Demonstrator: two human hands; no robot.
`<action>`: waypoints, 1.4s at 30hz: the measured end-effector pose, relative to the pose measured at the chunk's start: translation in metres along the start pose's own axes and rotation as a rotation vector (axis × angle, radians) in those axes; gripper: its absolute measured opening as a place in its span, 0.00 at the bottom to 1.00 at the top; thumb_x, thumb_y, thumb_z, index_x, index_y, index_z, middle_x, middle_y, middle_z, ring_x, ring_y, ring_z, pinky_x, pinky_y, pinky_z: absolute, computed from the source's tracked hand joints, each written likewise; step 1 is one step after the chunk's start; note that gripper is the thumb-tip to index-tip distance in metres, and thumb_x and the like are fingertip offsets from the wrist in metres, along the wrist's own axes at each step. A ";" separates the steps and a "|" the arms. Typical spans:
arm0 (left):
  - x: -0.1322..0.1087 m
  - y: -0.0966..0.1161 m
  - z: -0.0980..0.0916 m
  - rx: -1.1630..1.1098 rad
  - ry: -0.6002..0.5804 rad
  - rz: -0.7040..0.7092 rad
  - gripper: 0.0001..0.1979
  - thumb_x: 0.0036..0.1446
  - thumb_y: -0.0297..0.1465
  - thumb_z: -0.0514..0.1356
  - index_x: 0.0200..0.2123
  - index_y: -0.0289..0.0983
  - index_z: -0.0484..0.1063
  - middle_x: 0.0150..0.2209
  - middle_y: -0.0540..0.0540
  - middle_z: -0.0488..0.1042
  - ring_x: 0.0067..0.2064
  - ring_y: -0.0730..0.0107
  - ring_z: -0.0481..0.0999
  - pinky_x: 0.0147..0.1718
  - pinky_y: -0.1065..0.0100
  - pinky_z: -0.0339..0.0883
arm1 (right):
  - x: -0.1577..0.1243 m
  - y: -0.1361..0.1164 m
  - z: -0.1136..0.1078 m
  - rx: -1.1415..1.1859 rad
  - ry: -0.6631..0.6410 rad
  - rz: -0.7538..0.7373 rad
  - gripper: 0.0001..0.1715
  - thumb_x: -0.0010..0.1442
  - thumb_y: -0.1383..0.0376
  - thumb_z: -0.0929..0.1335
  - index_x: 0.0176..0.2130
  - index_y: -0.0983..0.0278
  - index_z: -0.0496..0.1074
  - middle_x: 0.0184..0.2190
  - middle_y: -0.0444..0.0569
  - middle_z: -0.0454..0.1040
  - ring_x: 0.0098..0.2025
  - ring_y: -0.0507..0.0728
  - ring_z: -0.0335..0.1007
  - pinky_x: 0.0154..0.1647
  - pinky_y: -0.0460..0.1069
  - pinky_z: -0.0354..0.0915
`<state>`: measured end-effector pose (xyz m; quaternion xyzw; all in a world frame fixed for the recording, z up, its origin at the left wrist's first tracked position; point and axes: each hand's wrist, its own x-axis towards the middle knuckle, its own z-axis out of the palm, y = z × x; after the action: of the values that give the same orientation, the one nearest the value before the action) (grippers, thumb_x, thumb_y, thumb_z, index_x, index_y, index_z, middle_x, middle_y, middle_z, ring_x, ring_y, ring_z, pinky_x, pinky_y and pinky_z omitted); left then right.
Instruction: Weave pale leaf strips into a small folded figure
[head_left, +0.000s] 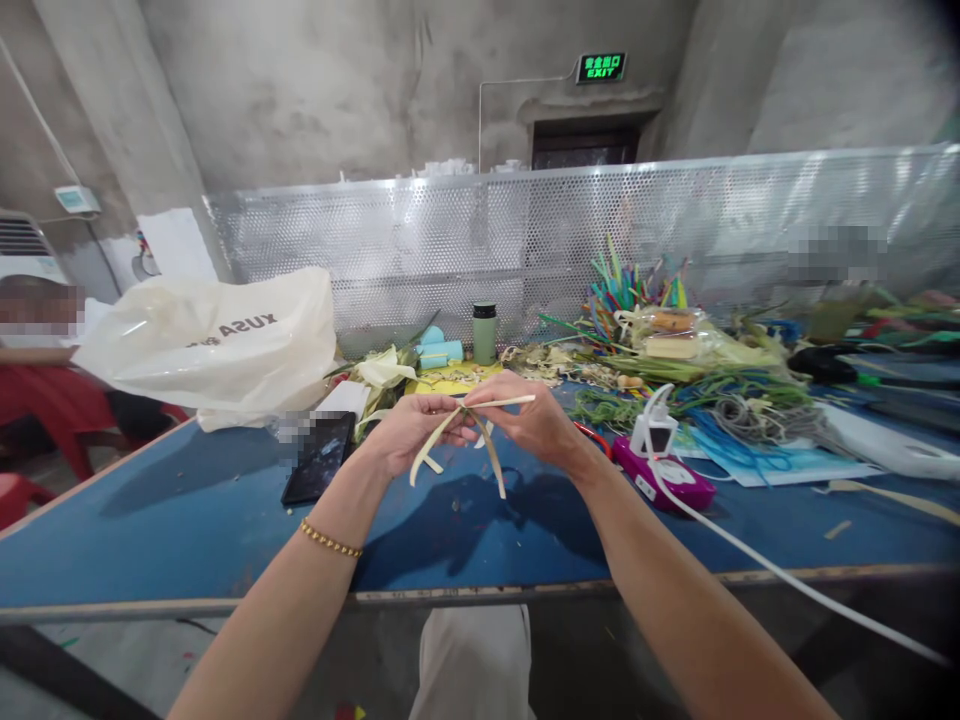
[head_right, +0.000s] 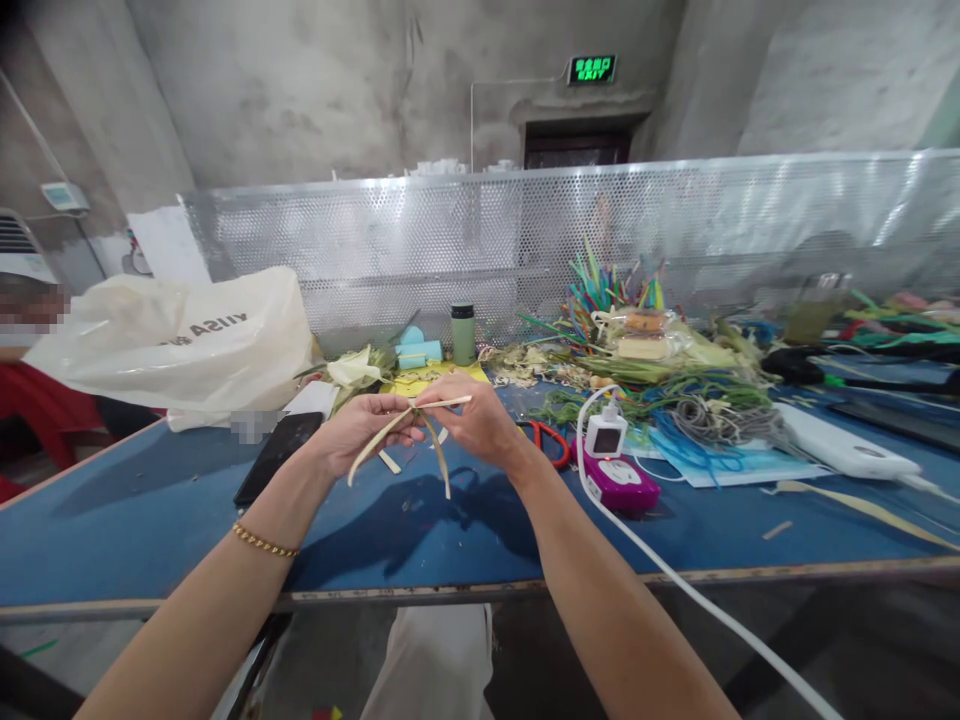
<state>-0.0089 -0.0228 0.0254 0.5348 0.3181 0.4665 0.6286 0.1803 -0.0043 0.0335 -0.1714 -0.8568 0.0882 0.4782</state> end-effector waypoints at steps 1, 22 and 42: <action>0.000 0.000 0.001 -0.003 0.017 0.004 0.03 0.52 0.20 0.61 0.32 0.26 0.74 0.30 0.39 0.78 0.30 0.69 0.79 0.32 0.73 0.73 | 0.000 0.000 0.000 -0.012 -0.007 -0.007 0.10 0.60 0.64 0.67 0.39 0.59 0.78 0.38 0.49 0.78 0.42 0.55 0.72 0.47 0.52 0.66; 0.002 -0.007 0.002 -0.047 0.091 0.040 0.08 0.51 0.27 0.64 0.32 0.25 0.76 0.27 0.37 0.78 0.27 0.68 0.79 0.31 0.71 0.75 | -0.004 0.010 -0.001 -0.250 -0.120 -0.134 0.14 0.63 0.65 0.64 0.45 0.56 0.77 0.42 0.49 0.76 0.43 0.55 0.69 0.48 0.53 0.61; 0.010 -0.012 0.011 0.199 0.282 0.177 0.05 0.51 0.28 0.63 0.26 0.32 0.73 0.22 0.46 0.76 0.26 0.66 0.78 0.33 0.63 0.74 | -0.002 0.003 0.010 -0.213 -0.019 0.421 0.15 0.54 0.59 0.68 0.25 0.68 0.75 0.18 0.44 0.70 0.21 0.48 0.59 0.23 0.44 0.53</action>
<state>0.0069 -0.0177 0.0174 0.5495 0.3993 0.5565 0.4785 0.1735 -0.0019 0.0257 -0.3952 -0.8111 0.0967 0.4203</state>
